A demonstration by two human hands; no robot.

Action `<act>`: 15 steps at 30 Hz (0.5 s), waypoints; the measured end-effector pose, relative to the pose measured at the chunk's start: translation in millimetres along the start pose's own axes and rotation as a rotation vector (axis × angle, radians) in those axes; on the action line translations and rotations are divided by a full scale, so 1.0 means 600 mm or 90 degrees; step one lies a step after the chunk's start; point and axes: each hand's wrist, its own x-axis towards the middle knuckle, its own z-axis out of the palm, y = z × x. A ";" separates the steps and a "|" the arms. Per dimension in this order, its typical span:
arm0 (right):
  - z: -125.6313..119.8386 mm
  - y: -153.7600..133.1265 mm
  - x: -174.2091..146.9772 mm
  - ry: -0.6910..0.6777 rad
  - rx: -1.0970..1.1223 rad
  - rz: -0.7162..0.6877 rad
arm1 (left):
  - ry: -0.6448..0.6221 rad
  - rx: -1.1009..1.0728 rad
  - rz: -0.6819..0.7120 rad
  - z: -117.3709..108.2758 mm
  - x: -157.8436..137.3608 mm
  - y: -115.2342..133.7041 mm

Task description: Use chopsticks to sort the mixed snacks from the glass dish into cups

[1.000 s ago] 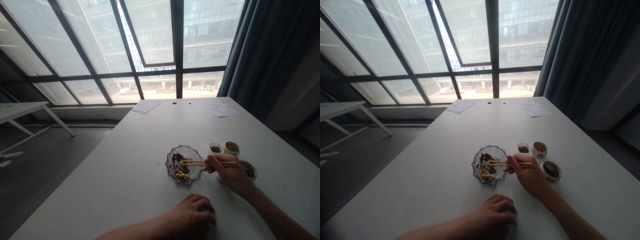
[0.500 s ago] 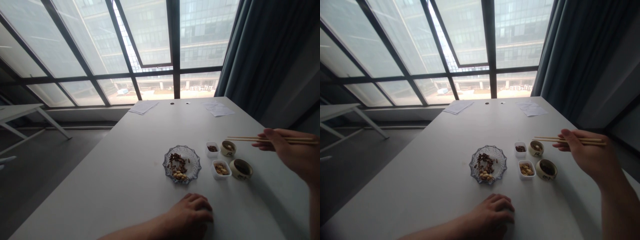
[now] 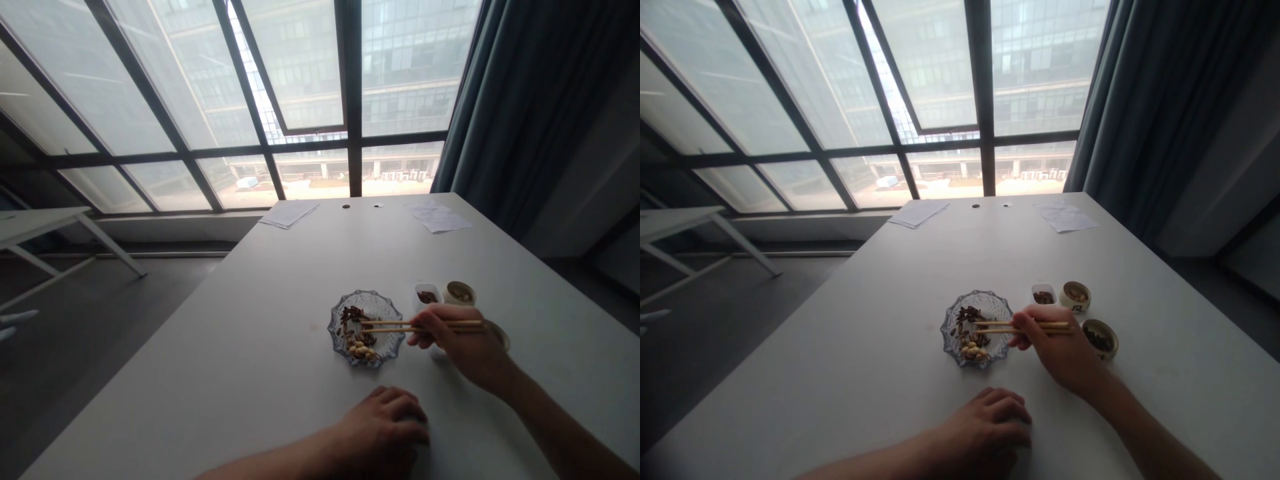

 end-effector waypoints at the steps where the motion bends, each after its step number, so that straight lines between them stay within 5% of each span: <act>1: 0.013 0.013 0.001 -0.020 -0.001 0.003 | 0.001 0.000 -0.001 0.001 0.000 0.000; 5: 0.049 0.046 0.000 -0.031 0.019 0.033 | 0.004 -0.005 -0.008 0.004 0.000 0.000; 15: 0.077 0.035 -0.009 -0.028 0.009 0.030 | -0.008 -0.027 -0.018 -0.005 0.003 0.005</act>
